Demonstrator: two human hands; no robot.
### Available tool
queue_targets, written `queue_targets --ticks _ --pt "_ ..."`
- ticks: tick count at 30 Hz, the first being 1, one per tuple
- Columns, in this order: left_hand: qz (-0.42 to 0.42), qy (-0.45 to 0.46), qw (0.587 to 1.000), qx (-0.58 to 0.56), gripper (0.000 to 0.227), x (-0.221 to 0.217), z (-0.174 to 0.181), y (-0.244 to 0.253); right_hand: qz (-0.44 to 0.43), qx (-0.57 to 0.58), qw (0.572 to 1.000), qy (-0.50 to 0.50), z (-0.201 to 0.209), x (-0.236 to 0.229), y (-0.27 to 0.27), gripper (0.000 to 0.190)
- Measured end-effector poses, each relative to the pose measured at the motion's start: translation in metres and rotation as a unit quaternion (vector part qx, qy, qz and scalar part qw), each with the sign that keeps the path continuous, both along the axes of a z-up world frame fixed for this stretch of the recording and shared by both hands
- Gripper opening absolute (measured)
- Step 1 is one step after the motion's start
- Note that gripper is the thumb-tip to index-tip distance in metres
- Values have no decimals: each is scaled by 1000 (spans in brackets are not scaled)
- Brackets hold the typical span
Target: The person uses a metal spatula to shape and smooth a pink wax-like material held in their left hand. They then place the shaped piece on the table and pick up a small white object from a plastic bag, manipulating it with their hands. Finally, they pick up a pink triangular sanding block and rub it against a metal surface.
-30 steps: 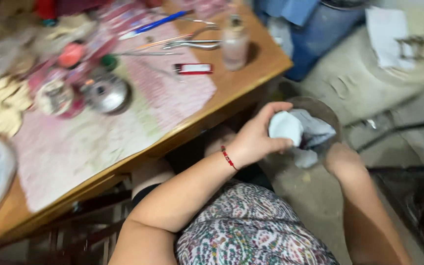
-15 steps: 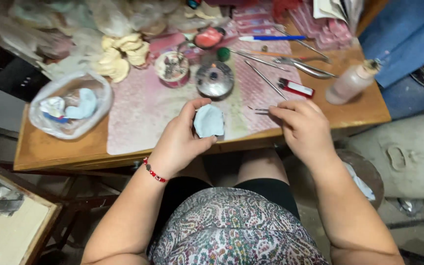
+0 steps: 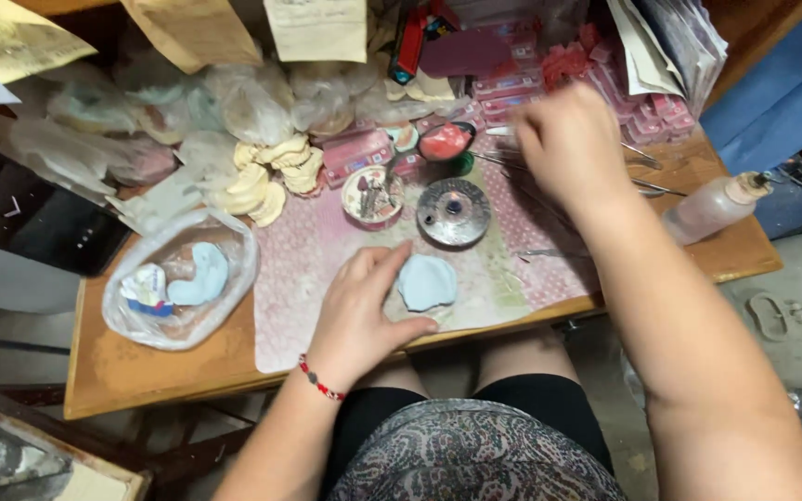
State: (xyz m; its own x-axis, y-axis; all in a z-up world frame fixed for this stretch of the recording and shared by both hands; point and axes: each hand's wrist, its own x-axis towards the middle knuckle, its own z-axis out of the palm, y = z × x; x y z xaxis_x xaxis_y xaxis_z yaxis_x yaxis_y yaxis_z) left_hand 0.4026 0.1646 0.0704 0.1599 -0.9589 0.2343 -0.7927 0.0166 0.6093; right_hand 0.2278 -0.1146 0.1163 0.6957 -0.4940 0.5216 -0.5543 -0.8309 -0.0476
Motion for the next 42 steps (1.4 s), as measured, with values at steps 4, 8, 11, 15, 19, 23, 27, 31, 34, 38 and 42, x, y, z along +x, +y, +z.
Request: queue_targets --ticks 4,8,11,15,19,23,27,31,34,38,42 --pt "-1 31 999 -37 85 3 2 4 7 2 1000 -4 -14 69 -85 40" --pt "1 82 995 -58 69 8 4 8 68 110 990 51 -27 94 -104 71" --pt "-4 77 994 -78 62 9 7 9 27 14 995 96 -38 90 -112 51" --pt "-17 -6 999 -31 82 6 -1 5 74 11 996 40 -44 81 -118 34" --pt "-5 -30 999 -18 73 2 -1 5 60 -71 994 51 -38 79 -111 36" --pt "1 -18 1000 -20 78 2 -3 7 27 -209 974 -85 -39 71 -113 17" --pt "17 -21 1000 -11 88 3 -6 8 86 -195 950 -228 -10 40 -83 7" --pt "19 25 989 -146 74 0 14 19 233 -163 909 -304 26 -11 44 29" --pt "6 296 950 -95 32 -9 16 25 181 -46 970 -153 -1 -34 104 46" --pt "-55 519 853 16 15 -14 2 16 489 -162 839 -177 9 -8 169 17" --pt "-32 459 884 86 22 15 6 0 191 117 955 -195 -55 -38 149 84"
